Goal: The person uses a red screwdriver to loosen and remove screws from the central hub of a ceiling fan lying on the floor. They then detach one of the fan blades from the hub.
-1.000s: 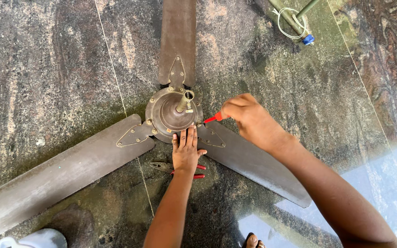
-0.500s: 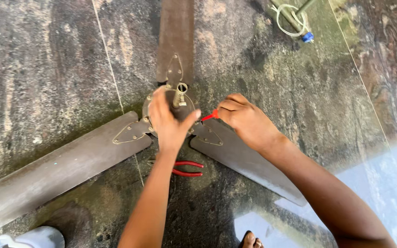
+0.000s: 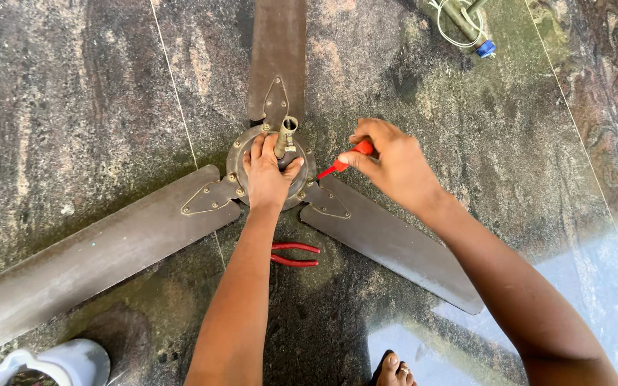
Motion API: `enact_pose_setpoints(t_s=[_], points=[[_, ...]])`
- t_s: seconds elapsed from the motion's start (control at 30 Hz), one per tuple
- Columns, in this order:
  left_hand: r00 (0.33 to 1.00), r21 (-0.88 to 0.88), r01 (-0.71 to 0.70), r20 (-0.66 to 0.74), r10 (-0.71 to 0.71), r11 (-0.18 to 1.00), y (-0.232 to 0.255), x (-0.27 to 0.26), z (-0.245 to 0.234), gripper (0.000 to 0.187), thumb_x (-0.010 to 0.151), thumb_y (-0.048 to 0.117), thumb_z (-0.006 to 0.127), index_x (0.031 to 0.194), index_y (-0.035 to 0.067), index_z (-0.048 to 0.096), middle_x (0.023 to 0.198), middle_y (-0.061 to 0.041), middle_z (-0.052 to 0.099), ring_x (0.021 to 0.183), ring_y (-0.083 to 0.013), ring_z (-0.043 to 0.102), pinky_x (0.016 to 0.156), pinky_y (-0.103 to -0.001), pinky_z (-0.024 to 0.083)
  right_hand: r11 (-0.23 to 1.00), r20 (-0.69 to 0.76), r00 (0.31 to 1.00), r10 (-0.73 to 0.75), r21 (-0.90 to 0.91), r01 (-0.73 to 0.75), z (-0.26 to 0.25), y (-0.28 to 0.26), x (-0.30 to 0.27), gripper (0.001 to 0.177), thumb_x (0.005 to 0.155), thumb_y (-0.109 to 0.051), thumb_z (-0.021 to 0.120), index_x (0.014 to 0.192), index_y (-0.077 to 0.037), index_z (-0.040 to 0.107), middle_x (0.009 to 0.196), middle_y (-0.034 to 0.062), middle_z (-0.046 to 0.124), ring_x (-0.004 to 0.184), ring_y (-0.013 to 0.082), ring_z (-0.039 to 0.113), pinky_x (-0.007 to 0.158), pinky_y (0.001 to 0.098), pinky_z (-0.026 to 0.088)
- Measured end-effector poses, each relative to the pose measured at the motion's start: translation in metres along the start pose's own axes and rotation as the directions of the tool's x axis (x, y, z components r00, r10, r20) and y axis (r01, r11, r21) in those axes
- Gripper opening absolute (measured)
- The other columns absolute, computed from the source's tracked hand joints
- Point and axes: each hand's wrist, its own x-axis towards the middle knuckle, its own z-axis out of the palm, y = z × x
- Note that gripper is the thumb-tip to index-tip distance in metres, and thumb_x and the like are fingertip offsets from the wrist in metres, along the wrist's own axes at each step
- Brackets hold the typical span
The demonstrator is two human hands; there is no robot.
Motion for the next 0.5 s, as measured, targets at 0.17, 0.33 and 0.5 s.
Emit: enact_pose_setpoints(t_s=[0.17,0.33,0.5], points=[[0.989,0.04,0.124,0.07,-0.127,0.991,0.017,0.0,-0.014,0.071,0.078,0.034,0.088,0.138,0.024,0.05,0.155,-0.01,0.041,0.143,-0.0402,0.038,0.119,-0.058,0.031,0.943,0.13,0.946,0.299,-0.195,-0.271,-0.006,0.004,0.006,0.039,0.094,-0.041,0.076,0.097,-0.003,0.069,0.085,0.0176,0.072,0.074,0.0331,0.071,0.07,0.044,0.057],[0.918,0.074,0.365,0.139,-0.372,0.928,0.038,0.0,-0.024,0.074,0.077,0.035,0.088,0.139,0.038,0.048,0.165,-0.008,0.028,0.147,-0.0515,0.026,0.104,-0.058,0.048,0.993,0.105,0.994,0.024,-0.116,-0.012,-0.004,0.007,0.004,0.024,0.096,-0.027,0.074,0.103,-0.005,0.069,0.091,0.0143,0.071,0.078,0.0327,0.071,0.07,0.0438,0.057],[0.907,0.102,0.381,0.153,-0.393,0.919,0.041,0.003,-0.023,0.08,0.078,0.036,0.087,0.145,0.039,0.043,0.163,-0.011,0.031,0.146,-0.0505,0.031,0.108,-0.056,0.046,0.983,0.197,0.979,-0.051,-0.161,0.084,-0.007,0.02,-0.007,0.022,0.09,-0.003,0.066,0.11,-0.011,0.07,0.099,0.0138,0.062,0.083,0.0313,0.07,0.076,0.0426,0.058]])
